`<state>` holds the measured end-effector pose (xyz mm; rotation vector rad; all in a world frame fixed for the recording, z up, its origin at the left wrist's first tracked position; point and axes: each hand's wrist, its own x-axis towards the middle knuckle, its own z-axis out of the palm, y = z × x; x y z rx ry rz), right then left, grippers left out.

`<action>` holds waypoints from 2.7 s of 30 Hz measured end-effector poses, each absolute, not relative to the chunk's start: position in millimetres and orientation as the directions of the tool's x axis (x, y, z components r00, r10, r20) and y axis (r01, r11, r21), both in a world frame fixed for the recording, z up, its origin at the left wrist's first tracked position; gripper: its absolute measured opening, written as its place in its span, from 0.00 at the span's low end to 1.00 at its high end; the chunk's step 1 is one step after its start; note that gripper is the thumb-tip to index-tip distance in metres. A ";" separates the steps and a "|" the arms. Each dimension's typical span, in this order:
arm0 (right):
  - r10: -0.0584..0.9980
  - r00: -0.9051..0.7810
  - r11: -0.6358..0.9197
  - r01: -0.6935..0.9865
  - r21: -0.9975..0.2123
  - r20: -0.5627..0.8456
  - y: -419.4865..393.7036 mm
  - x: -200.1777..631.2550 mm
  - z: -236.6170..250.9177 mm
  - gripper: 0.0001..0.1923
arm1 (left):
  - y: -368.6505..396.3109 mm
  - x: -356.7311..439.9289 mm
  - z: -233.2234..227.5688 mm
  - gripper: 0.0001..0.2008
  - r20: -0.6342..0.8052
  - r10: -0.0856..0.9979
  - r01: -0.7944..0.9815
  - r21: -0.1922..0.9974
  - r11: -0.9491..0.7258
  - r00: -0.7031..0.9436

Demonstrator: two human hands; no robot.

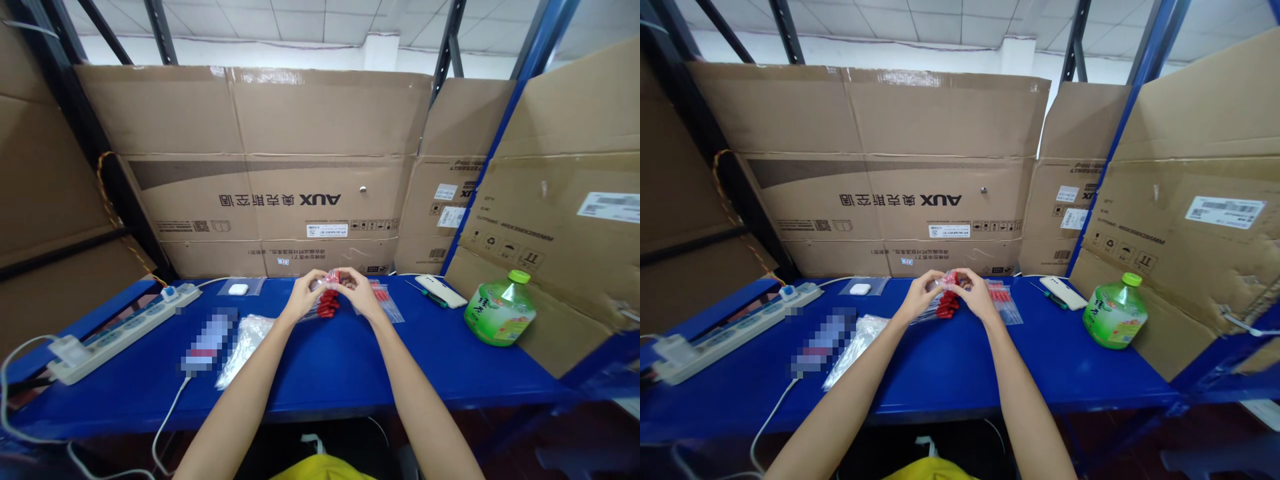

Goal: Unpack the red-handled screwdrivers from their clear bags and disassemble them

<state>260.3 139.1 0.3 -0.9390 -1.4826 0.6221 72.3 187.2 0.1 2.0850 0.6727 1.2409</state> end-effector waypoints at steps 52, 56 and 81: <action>0.806 0.457 0.475 -0.121 -0.872 0.375 153.5 268.8 -11.9 0.25 | 204.9 39.6 12.9 0.16 0.690 0.696 0.413 0.585 -0.698 0.198; 0.798 0.398 0.480 0.036 -0.877 0.453 152.8 264.3 -12.0 0.22 | 216.6 30.0 3.4 0.16 0.591 0.781 0.508 0.745 -0.432 -0.203; 0.759 -0.321 0.588 0.711 -0.385 0.567 135.7 240.0 -17.4 0.05 | 207.3 43.6 -2.5 0.15 0.520 0.832 0.497 0.783 -0.374 -0.194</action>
